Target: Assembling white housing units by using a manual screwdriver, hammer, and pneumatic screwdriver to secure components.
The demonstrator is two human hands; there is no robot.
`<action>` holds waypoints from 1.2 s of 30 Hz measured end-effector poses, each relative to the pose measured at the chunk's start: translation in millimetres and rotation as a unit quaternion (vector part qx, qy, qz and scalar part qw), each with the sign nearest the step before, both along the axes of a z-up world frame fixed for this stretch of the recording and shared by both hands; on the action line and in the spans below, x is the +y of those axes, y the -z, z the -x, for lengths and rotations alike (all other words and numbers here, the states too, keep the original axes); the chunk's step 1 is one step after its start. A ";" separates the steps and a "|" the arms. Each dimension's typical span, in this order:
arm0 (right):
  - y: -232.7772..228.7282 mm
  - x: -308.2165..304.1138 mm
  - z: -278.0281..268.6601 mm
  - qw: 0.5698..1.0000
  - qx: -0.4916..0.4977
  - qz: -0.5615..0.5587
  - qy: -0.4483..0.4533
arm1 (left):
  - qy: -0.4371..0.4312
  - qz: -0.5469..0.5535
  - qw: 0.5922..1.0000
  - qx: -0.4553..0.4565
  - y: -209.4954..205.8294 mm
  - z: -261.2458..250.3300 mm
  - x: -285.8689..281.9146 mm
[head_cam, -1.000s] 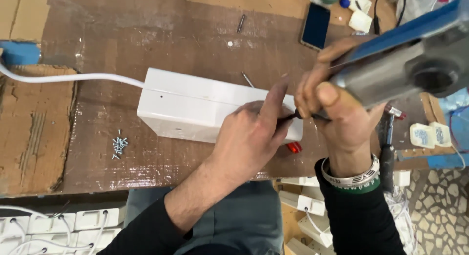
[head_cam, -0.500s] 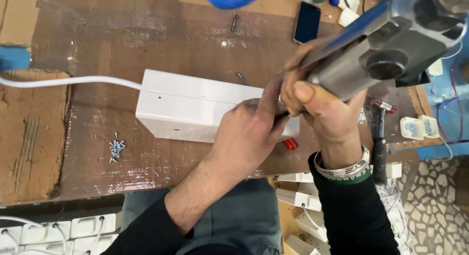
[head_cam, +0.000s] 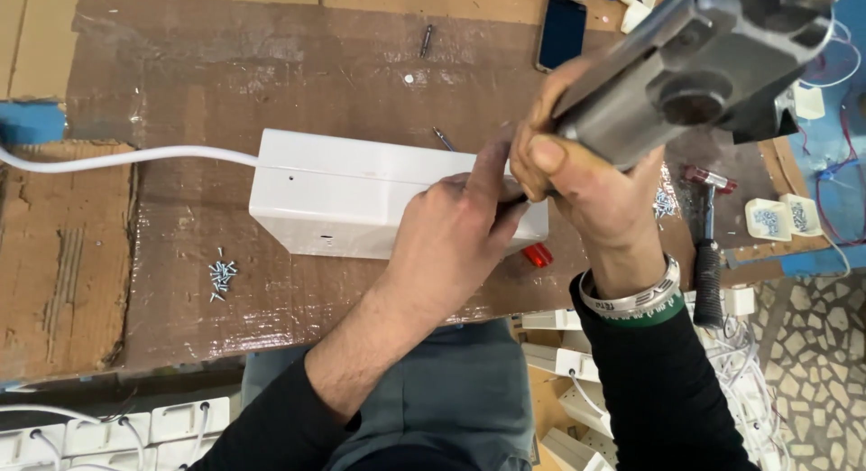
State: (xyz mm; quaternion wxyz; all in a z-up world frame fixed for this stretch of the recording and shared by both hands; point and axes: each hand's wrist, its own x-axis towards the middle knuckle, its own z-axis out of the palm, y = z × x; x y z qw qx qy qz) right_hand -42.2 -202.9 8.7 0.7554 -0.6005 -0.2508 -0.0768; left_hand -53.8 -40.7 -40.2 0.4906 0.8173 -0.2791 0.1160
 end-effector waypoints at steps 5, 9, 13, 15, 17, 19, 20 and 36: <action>0.5 -0.3 -3.0 1.000 -0.003 0.001 -0.013 | 0.007 0.024 1.000 -0.006 -1.3 0.4 1.1; -1.6 -2.9 -5.0 0.999 0.025 -0.030 -0.023 | 0.009 0.027 1.000 0.002 -0.5 2.1 -0.7; 0.3 0.0 0.2 0.999 0.032 -0.032 -0.009 | 0.002 0.008 1.000 0.005 1.3 1.6 0.2; -1.0 1.9 -2.1 1.000 0.007 -0.007 -0.004 | 0.004 0.014 1.000 -0.009 3.6 0.2 0.0; 0.9 -2.0 -5.4 1.000 0.011 -0.011 -0.010 | 0.001 0.016 1.000 -0.010 1.5 -1.9 -0.9; 4.4 -3.2 -4.8 1.000 0.020 -0.016 -0.014 | 0.000 0.017 1.000 -0.005 1.2 -0.3 0.3; 4.6 -3.7 -4.5 0.999 0.019 -0.020 -0.015 | -0.001 0.014 1.000 0.002 0.2 -0.2 0.6; 4.7 -2.8 -4.8 0.999 0.010 -0.028 -0.023 | 0.009 0.021 1.000 0.016 -0.1 0.3 0.1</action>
